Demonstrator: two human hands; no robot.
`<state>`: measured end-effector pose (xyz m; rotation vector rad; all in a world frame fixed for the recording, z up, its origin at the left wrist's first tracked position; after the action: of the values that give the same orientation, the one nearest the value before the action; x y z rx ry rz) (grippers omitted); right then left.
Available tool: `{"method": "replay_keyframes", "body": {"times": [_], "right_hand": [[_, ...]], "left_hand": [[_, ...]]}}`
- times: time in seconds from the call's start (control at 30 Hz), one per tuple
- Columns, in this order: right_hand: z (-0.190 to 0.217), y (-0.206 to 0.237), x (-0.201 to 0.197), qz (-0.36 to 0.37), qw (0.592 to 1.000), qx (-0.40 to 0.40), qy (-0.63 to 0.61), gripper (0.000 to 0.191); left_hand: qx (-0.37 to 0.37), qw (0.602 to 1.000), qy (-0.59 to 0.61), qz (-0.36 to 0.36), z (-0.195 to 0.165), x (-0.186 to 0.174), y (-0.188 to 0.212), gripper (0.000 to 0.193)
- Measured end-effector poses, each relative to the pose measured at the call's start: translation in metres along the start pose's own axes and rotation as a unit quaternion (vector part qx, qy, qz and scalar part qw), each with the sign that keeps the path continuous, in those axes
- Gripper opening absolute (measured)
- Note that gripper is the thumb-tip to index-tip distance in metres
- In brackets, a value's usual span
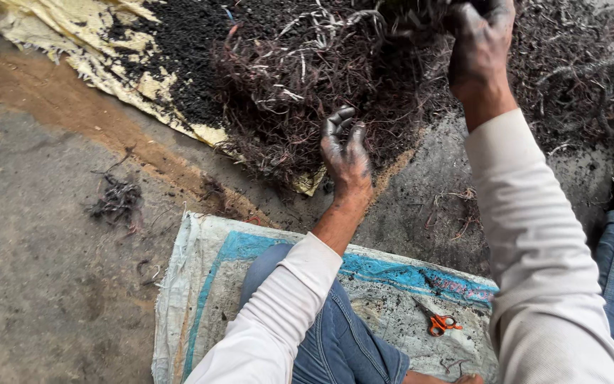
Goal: The person sits cross-legged on a sack and manually untangles a large pile of burnt wire scrap, pulling out individual strands and small bundles by hand. The person repeatedly picks up clumps, separates them, and places the separated pieces back onto the pile.
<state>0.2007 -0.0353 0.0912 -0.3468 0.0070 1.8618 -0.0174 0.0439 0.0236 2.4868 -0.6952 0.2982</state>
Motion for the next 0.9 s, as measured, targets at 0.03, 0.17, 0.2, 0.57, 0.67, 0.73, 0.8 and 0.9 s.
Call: {"method": "replay_keyframes", "body": {"times": [0.03,0.17,0.2,0.57,0.67,0.73,0.8,0.9], "right_hand": [[0.014,0.006,0.006,0.067,0.995,-0.044,-0.056,0.039],[0.061,0.034,0.021,0.236,0.956,-0.172,-0.011,0.042],[0.068,0.038,0.023,0.25,0.946,-0.193,0.067,0.042],[0.101,0.123,0.002,0.228,0.898,-0.275,0.258,0.034],[0.123,0.172,-0.032,0.217,0.909,-0.255,0.249,0.038],[0.138,0.219,-0.058,0.225,0.937,-0.221,0.148,0.033],[0.145,0.274,-0.092,0.227,0.959,-0.046,0.163,0.032],[0.151,0.351,-0.14,0.233,0.963,-0.059,0.125,0.028]], "left_hand": [[-0.005,1.0,0.009,0.002,0.001,0.0,0.0,0.024],[-0.003,0.999,0.033,0.009,0.002,-0.003,0.002,0.027],[-0.012,0.999,0.037,0.005,0.002,-0.004,0.003,0.027],[0.031,0.999,0.028,0.013,-0.001,-0.017,0.012,0.024],[0.086,0.987,-0.137,-0.026,-0.008,-0.019,0.018,0.026],[0.052,0.985,-0.167,-0.01,-0.01,-0.018,0.024,0.029],[0.128,0.964,-0.233,-0.007,-0.015,-0.016,0.037,0.031],[0.298,0.896,-0.329,0.014,-0.022,-0.012,0.067,0.031]]}}
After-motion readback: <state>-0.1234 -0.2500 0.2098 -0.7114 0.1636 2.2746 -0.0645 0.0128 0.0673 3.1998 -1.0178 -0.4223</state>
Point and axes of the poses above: each hand's wrist, its own y-axis away from the middle knuckle, its own x-axis out of the palm, z = x × y, the point moved 2 cm from there along -y, towards the middle knuckle, and after that the axes turned 6 degrees about -x, right-handed, at the moved point
